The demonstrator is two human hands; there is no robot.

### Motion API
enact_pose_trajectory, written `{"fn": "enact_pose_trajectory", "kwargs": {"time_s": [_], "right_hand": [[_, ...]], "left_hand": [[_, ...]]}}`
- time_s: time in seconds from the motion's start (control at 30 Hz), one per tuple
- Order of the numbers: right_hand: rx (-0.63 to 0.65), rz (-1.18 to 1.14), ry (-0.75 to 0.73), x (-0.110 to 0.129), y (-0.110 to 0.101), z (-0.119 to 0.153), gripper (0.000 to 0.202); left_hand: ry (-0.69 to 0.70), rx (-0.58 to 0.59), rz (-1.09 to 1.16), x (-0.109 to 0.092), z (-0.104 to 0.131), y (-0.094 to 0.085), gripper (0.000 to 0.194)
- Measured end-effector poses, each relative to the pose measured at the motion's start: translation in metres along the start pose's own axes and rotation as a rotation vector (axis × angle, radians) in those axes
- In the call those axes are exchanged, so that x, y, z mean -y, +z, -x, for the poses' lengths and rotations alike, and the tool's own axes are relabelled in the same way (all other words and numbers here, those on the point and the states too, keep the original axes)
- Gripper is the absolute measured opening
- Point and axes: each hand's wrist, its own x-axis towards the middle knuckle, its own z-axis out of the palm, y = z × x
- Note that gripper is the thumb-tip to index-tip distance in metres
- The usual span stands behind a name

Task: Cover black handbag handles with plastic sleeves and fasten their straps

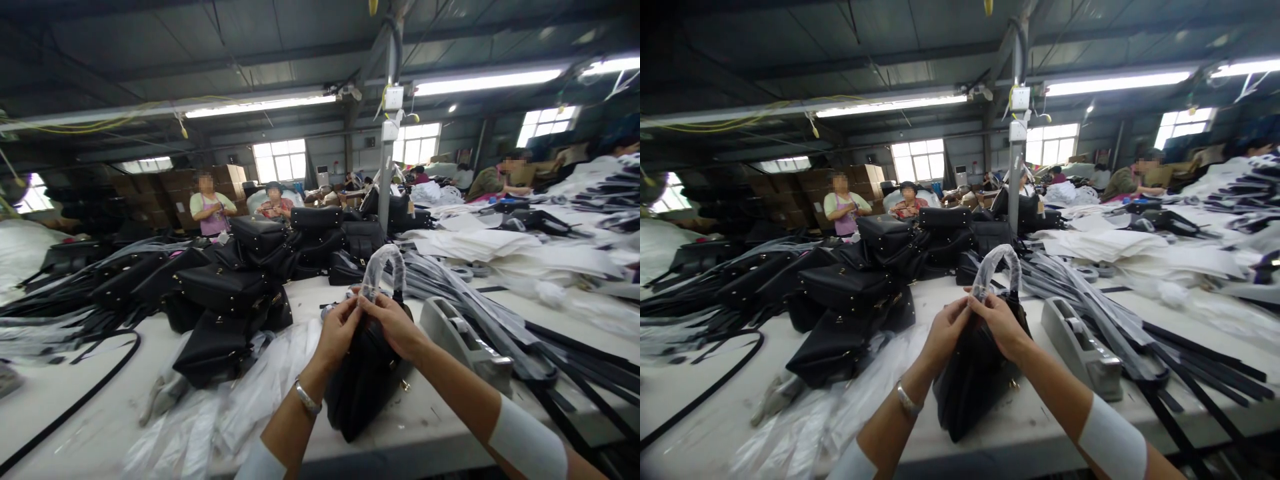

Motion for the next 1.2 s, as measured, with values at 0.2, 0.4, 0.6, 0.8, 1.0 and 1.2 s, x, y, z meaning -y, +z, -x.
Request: {"fn": "enact_pose_trajectory", "kwargs": {"time_s": [0.2, 0.4, 0.6, 0.8, 1.0, 1.2], "right_hand": [[0.015, -0.119, 0.061, 0.007, 0.009, 0.004, 0.047], [-0.095, -0.212, 0.060, 0.017, 0.002, 0.000, 0.037], [-0.072, -0.088, 0.029, 0.032, 0.002, -0.010, 0.026], [-0.059, 0.019, 0.034, 0.035, 0.009, -0.003, 0.036], [-0.094, 0.039, 0.009, 0.036, 0.003, -0.003, 0.039], [-0.114, 0.066, -0.008, 0.031, 0.009, -0.005, 0.042]], "left_hand": [[0.039, -0.174, -0.279, -0.001, 0.003, -0.009, 0.031], [0.082, -0.066, -0.474, 0.010, 0.026, -0.029, 0.014], [0.053, -0.015, -0.436, -0.004, 0.019, -0.039, 0.030], [-0.045, 0.133, -0.206, -0.016, 0.000, -0.023, 0.036], [-0.086, 0.125, -0.109, -0.013, 0.006, -0.020, 0.040], [-0.154, 0.109, 0.184, -0.025, 0.007, -0.010, 0.040]]}}
